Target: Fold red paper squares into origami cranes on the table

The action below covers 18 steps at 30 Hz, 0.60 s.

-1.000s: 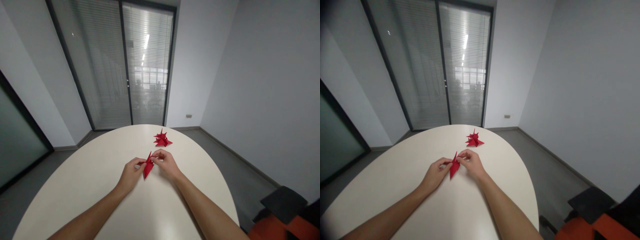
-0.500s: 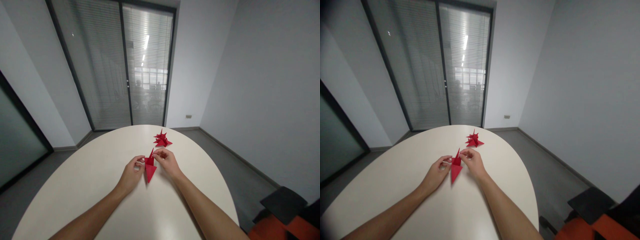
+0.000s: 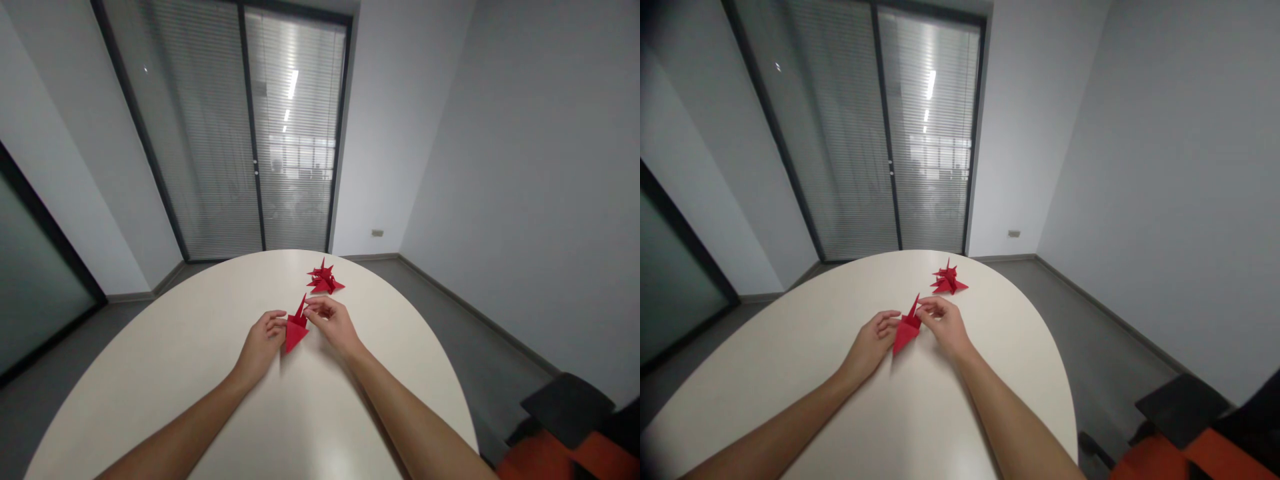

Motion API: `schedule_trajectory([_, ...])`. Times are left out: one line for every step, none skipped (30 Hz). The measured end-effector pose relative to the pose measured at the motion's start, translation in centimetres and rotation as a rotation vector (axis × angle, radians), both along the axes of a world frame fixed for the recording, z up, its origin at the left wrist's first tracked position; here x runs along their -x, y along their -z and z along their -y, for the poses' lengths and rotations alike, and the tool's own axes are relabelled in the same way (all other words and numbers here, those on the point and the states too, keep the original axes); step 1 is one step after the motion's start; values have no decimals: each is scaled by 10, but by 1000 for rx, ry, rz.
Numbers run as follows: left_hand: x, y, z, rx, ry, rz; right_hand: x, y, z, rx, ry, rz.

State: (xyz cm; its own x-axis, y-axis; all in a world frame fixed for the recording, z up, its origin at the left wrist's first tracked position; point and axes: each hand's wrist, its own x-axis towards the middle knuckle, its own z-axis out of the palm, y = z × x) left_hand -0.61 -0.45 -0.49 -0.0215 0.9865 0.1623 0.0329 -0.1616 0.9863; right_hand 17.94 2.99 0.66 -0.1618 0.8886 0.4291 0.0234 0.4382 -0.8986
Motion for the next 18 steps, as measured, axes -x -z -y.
schedule_trajectory([0,-1,0,0,4,3,0,0,1,2,1,4])
schedule_trajectory([1,-2,1,-3,10,4,1,0,1,2,4,10])
schedule_trajectory([1,-3,2,-8,14,4,1,-1,1,-1,11,14])
schedule_trajectory([0,-3,2,-13,16,3,1,-1,2,-5,19,16])
schedule_trajectory([0,-4,3,-19,15,0,2,-1,2,-8,26,15])
schedule_trajectory([0,-5,3,-25,13,-5,2,-1,2,-9,33,11])
schedule_trajectory([0,-5,3,-31,9,-11,2,-2,3,-9,38,5])
schedule_trajectory([-1,-5,3,-37,4,-17,2,-2,3,-7,40,-1])
schedule_trajectory([-1,-5,3,-43,-2,-23,2,-2,3,-3,38,-7])
schedule_trajectory([-2,-5,3,-51,-7,-27,2,-2,3,2,34,-16])
schedule_trajectory([-2,-5,2,-58,-13,-29,3,-2,3,7,28,-26])
schedule_trajectory([-2,-5,2,-65,-20,-30,3,-2,4,11,23,-35])
schedule_trajectory([-3,-5,2,-72,-22,-31,3,-2,4,14,20,-39])
schedule_trajectory([-3,-5,2,-77,-22,-32,4,-3,4,15,19,-38])
schedule_trajectory([-3,-5,2,-80,-19,-34,4,-3,4,14,21,-35])
schedule_trajectory([-4,-5,3,-81,-17,-38,4,-4,5,9,26,-29])
schedule_trajectory([-4,-6,3,-84,-19,-44,4,-5,5,2,33,-21])
schedule_trajectory([-4,-6,4,-90,-23,-53,5,-5,6,-5,40,-14])
